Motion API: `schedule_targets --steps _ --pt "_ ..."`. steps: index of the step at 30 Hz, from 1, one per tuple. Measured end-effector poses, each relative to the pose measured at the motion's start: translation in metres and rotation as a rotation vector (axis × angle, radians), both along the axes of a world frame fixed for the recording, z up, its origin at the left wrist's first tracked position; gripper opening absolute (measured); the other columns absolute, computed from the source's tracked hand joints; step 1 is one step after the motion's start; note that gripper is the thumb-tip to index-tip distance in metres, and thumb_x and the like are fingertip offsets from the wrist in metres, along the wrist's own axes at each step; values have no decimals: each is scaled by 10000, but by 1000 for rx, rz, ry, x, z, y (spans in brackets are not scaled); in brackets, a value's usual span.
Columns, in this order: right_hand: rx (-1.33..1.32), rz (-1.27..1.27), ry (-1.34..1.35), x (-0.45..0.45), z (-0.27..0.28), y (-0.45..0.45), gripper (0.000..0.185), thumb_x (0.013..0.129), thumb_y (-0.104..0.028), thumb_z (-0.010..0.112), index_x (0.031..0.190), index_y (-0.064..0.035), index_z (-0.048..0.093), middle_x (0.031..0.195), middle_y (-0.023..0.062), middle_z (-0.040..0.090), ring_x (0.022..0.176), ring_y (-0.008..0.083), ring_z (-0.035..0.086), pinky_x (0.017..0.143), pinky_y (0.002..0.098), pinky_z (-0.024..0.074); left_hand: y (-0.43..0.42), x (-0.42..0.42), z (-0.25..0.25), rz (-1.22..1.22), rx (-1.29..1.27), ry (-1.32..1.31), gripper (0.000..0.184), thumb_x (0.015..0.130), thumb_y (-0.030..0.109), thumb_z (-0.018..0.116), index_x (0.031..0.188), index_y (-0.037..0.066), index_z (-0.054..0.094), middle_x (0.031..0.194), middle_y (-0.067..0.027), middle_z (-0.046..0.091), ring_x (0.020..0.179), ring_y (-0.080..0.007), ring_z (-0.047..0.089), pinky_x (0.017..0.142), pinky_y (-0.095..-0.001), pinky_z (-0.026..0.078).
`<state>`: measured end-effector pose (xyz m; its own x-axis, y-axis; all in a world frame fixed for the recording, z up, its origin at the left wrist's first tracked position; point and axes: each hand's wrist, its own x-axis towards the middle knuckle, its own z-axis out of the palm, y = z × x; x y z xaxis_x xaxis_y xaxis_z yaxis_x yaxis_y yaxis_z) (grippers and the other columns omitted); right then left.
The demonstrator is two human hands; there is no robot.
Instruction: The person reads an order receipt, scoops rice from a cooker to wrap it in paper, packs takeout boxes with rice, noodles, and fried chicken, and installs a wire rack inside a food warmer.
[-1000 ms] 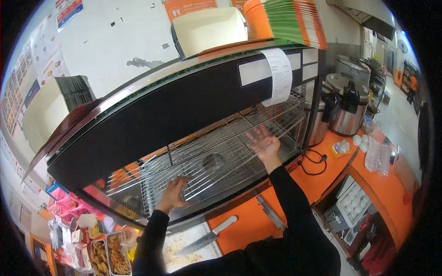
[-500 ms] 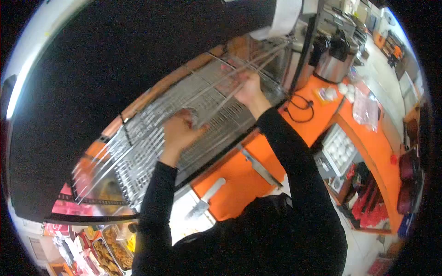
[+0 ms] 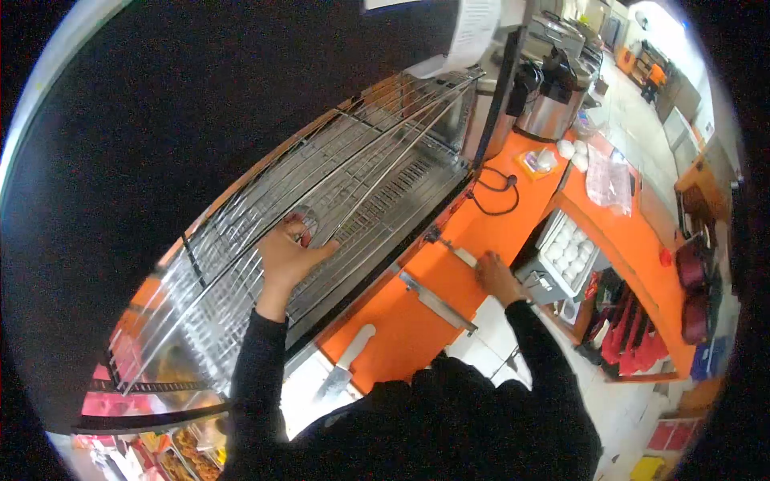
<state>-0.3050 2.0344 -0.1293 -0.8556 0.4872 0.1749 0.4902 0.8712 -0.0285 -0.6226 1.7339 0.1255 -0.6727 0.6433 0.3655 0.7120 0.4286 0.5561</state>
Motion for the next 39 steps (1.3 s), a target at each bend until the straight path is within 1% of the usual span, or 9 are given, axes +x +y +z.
schedule_targets --steps 6,8,9,12,14,18,28,34,39 --pt "-208 -55 -50 63 -35 33 289 809 -95 505 1088 -61 570 1058 173 577 1015 365 543 850 431 470 1 -2 3 47 -75 -96 525 510 449 831 523 32 512 1041 -159 618 933 -301 569 793 -377 450" --pt "152 193 -547 91 25 49 276 834 -99 497 1097 -49 562 1038 190 589 950 366 576 831 445 474 0 -2 -2 31 -8 -8 524 509 458 830 525 33 524 1127 -177 598 1041 -327 531 861 -404 423" --pt "-150 26 -548 71 107 33 270 850 -102 488 1103 -38 558 1038 201 588 937 374 580 820 452 472 0 -3 -2 47 -38 6 505 506 415 843 510 38 506 965 -145 591 925 -287 545 795 -369 430" --pt "-597 72 -134 31 256 16 260 896 -95 443 1126 -10 529 1056 244 574 959 400 569 805 483 460 1 -3 -3 79 -86 28 486 505 325 868 482 52 467 620 -69 561 666 -195 558 653 -292 436" --pt "-363 145 21 -18 271 20 264 894 -68 431 1135 8 505 1074 270 552 959 433 553 810 485 459 -1 -2 -4 88 -85 -13 478 515 343 861 501 52 482 695 -79 538 718 -211 523 693 -309 413" --pt "-100 157 186 -149 252 58 263 868 -31 407 1105 35 500 1116 293 517 948 454 548 775 498 472 0 -2 -4 101 -98 -187 492 524 455 831 592 35 585 1228 -214 546 1161 -372 459 957 -449 346" --pt "26 163 491 -312 179 171 400 905 -245 388 1252 -72 488 1287 168 511 1160 355 483 1016 414 368 -1 -1 -6 135 -111 -165 500 526 463 833 589 49 559 1211 -192 555 1182 -337 446 1031 -461 211" --pt "394 -7 24 -311 196 168 429 920 -374 386 1152 -48 541 1243 134 551 1106 321 520 990 395 396 2 3 -2 157 24 -273 518 501 426 868 614 17 571 1173 -158 566 1127 -292 480 951 -409 370" --pt "83 12 289 -302 204 163 381 877 -291 410 1126 -70 595 1187 168 586 1092 326 557 931 410 446 1 -1 -3 122 -38 -97 531 506 404 873 583 6 529 1154 -165 574 1107 -311 502 918 -392 416"
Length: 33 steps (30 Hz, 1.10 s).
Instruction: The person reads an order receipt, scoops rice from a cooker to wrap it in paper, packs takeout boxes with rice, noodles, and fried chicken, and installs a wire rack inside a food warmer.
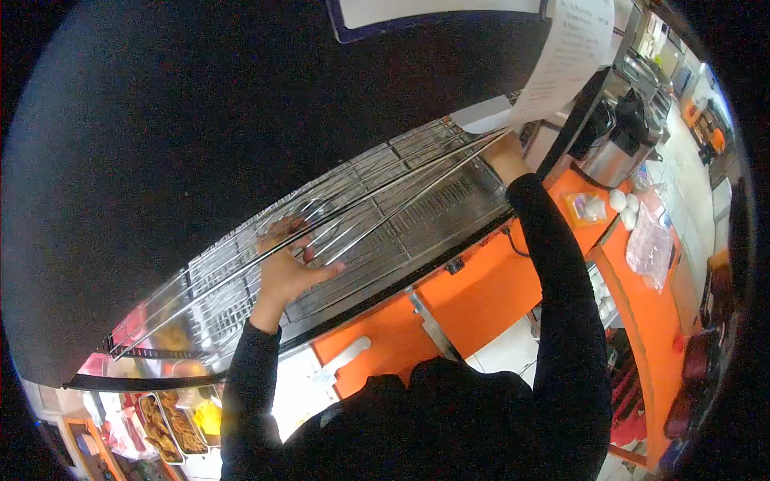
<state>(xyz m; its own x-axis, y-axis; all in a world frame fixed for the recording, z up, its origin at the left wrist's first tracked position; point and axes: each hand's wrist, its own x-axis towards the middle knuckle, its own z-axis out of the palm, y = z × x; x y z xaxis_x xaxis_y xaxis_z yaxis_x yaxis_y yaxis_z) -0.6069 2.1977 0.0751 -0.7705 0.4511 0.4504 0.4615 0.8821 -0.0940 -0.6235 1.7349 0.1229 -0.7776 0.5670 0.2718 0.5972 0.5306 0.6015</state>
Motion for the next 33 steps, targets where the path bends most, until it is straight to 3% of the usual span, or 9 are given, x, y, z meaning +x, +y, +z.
schedule_targets --steps 4,7,11,15,20,22,25,28,33 --pt "-86 6 21 10 10 -10 346 856 -267 436 1078 -87 631 1178 151 599 1090 316 566 931 400 449 0 -2 0 -43 -8 104 534 519 406 858 555 11 501 1173 -186 573 1148 -337 484 946 -411 393" --pt "222 54 82 9 2 -6 330 845 -277 451 1057 -114 645 1168 133 606 1087 305 568 939 386 441 1 -1 5 -56 -4 64 520 522 415 845 548 19 508 1193 -199 569 1190 -357 452 965 -435 373" --pt "-71 63 -122 12 14 -1 472 916 -421 357 1215 -109 549 1256 121 559 1177 282 508 1000 374 394 2 1 5 -38 -15 95 502 524 412 837 540 28 514 1189 -200 574 1165 -378 472 970 -448 364" --pt "448 -118 -302 -1 -3 19 435 903 -383 384 1182 -101 563 1216 116 583 1146 276 528 993 380 397 1 -2 3 -35 -17 25 490 515 392 844 541 31 514 1168 -210 577 1148 -374 483 959 -437 376" --pt "-264 211 276 -15 -23 28 447 900 -385 391 1201 -88 533 1247 125 552 1179 273 491 1023 379 364 4 0 7 25 17 -233 500 498 361 862 527 35 484 1122 -214 580 1091 -359 507 927 -419 404" --pt "9 100 -50 18 45 -21 452 914 -375 371 1226 -79 509 1271 120 535 1191 274 476 1028 378 358 -2 -9 -6 -29 14 -76 506 496 354 868 521 41 471 1116 -208 579 1074 -356 509 922 -415 407" --pt "236 81 257 -9 -6 9 418 942 -329 338 1227 -74 505 1266 93 543 1172 266 484 1020 379 370 -3 -16 -12 -106 49 42 513 501 347 872 515 49 454 1125 -201 575 1085 -355 498 927 -413 402" --pt "-347 421 780 -32 -36 25 408 963 -312 313 1212 -64 520 1220 71 573 1101 250 524 1000 387 397 0 -8 -5 -43 -2 2 497 503 341 869 520 64 457 1175 -215 560 1158 -359 473 976 -420 370" --pt "306 127 395 -9 4 1 381 908 -287 395 1136 -44 579 1138 129 612 1024 284 574 934 392 440 -1 -12 -9 -73 40 35 469 494 280 869 521 64 454 1121 -200 567 1091 -325 500 931 -395 376"
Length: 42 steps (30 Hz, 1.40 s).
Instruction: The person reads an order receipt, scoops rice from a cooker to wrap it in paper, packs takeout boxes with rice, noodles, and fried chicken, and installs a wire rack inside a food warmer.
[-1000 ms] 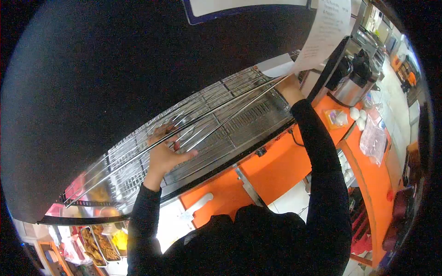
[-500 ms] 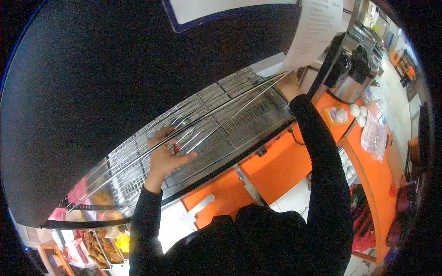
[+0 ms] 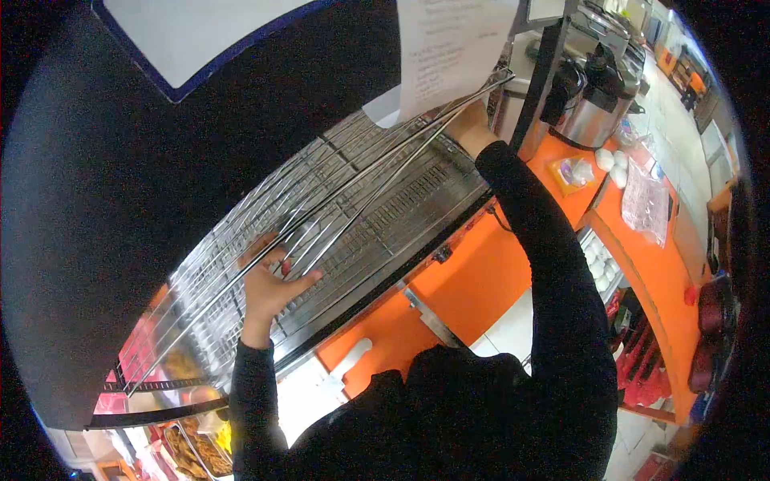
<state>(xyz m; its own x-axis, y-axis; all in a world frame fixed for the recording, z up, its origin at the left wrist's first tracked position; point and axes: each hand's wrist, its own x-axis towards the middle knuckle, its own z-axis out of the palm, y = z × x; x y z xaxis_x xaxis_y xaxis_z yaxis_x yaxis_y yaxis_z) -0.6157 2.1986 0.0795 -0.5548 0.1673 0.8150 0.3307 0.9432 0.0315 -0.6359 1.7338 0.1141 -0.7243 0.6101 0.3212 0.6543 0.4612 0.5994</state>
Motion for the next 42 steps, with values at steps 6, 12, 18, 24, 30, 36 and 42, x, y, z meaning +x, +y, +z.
schedule_targets --steps 6,12,18,24,30,36,42 --pt "91 -15 -62 11 20 -3 370 862 -324 453 1069 -71 627 1061 139 643 988 325 587 893 433 455 2 1 1 -35 46 92 445 474 188 860 505 55 437 940 -144 599 924 -260 563 802 -331 424" --pt "-4 -136 -261 26 31 -16 398 873 -315 447 1156 -67 576 1194 140 563 1123 335 494 980 449 365 1 -2 -2 -49 31 138 431 482 184 854 498 53 444 928 -139 597 922 -263 561 806 -325 421" --pt "147 -255 -367 34 18 -39 524 900 -367 427 1353 -104 422 1399 121 422 1279 361 373 1089 586 164 3 1 3 -58 37 51 416 496 213 849 493 53 465 1026 -212 613 988 -304 577 828 -357 436" --pt "-1828 1224 -104 102 14 -136 924 710 50 613 1473 -153 134 1413 55 351 1291 239 377 998 337 370 6 7 3 -25 2 126 425 479 235 857 494 44 478 1027 -200 611 978 -315 581 833 -369 450" --pt "-605 431 -229 62 -23 -93 530 831 -173 538 1349 -125 436 1342 114 479 1223 297 451 1006 450 369 6 9 5 -37 -3 167 441 471 239 865 494 45 470 1001 -165 601 939 -304 573 809 -378 454" --pt "80 -213 -186 -9 -13 -13 460 900 -293 407 1298 -81 498 1323 112 515 1224 301 459 1033 442 334 7 16 11 -23 43 115 426 476 218 864 502 57 471 976 -159 604 927 -300 577 806 -372 454" --pt "31 -91 -226 -34 -24 33 454 889 -296 413 1266 -64 519 1244 126 563 1124 314 514 990 443 375 7 17 15 16 -28 -1 419 465 183 861 504 62 462 970 -152 605 927 -299 585 807 -368 454"
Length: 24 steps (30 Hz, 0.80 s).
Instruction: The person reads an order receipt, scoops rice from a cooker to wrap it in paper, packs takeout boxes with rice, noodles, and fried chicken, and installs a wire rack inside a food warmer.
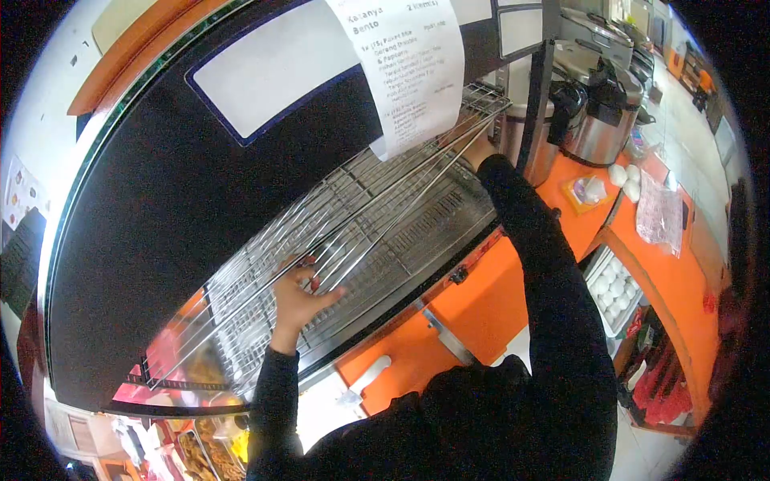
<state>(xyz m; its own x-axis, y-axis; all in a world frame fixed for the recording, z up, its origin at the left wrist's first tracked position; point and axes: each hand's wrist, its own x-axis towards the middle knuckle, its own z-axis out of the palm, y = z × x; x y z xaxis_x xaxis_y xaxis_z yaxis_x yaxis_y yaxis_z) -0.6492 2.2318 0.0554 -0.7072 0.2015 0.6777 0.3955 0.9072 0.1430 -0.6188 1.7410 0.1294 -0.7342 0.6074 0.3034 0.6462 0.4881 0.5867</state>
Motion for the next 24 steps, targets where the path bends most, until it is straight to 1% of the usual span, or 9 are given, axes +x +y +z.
schedule_targets --steps 1,2,4,12,14,15,19,21,24 --pt "30 -45 -107 24 35 -24 422 878 -298 429 1201 -58 556 1129 135 611 1029 329 551 926 446 421 0 0 -1 -6 12 31 417 463 182 860 503 62 462 971 -152 605 931 -299 585 806 -369 454" --pt "-120 147 -36 13 21 -4 416 870 -298 436 1185 -57 560 1116 136 614 1015 324 557 904 440 432 0 -1 -3 -14 25 61 415 461 180 859 501 63 463 972 -152 606 934 -299 585 805 -370 453" --pt "-198 244 13 10 9 9 405 862 -296 442 1163 -57 569 1097 134 620 993 322 563 887 437 440 1 -2 -5 -33 49 100 414 459 179 859 498 64 463 974 -152 607 939 -299 584 805 -371 453" --pt "-251 276 107 -7 0 31 362 829 -287 466 1073 -58 603 1022 126 641 904 315 589 821 427 471 0 -7 -10 -48 60 154 410 450 187 858 496 61 470 982 -161 610 933 -294 587 789 -365 458" --pt "-269 288 134 -14 -4 36 352 821 -285 472 1051 -58 612 1003 124 647 882 313 595 804 424 479 2 -3 -4 -37 56 99 410 450 196 857 496 58 473 981 -164 610 925 -297 589 785 -363 459" --pt "-277 296 148 -17 -7 38 347 816 -283 475 1040 -58 616 994 123 649 871 312 598 796 423 482 2 -2 -2 -30 53 71 410 450 200 856 496 57 475 981 -166 610 921 -299 590 782 -362 460" --pt "-311 346 266 -37 -35 58 329 800 -279 487 995 -59 634 957 118 660 827 309 611 762 417 498 0 -6 -6 -29 15 132 412 452 215 855 496 53 479 977 -164 611 916 -301 591 783 -357 458" --pt "-300 397 458 -49 -52 70 306 790 -264 494 958 -59 645 923 117 668 793 319 618 745 418 506 1 -4 -4 -29 26 110 412 453 223 855 496 54 482 975 -163 612 913 -302 591 784 -358 458" --pt "-64 251 247 -10 -17 36 298 793 -250 495 963 -59 647 934 124 668 813 329 620 755 417 506 3 1 -1 -19 35 71 407 447 226 855 497 55 490 969 -164 616 913 -306 595 782 -370 459"
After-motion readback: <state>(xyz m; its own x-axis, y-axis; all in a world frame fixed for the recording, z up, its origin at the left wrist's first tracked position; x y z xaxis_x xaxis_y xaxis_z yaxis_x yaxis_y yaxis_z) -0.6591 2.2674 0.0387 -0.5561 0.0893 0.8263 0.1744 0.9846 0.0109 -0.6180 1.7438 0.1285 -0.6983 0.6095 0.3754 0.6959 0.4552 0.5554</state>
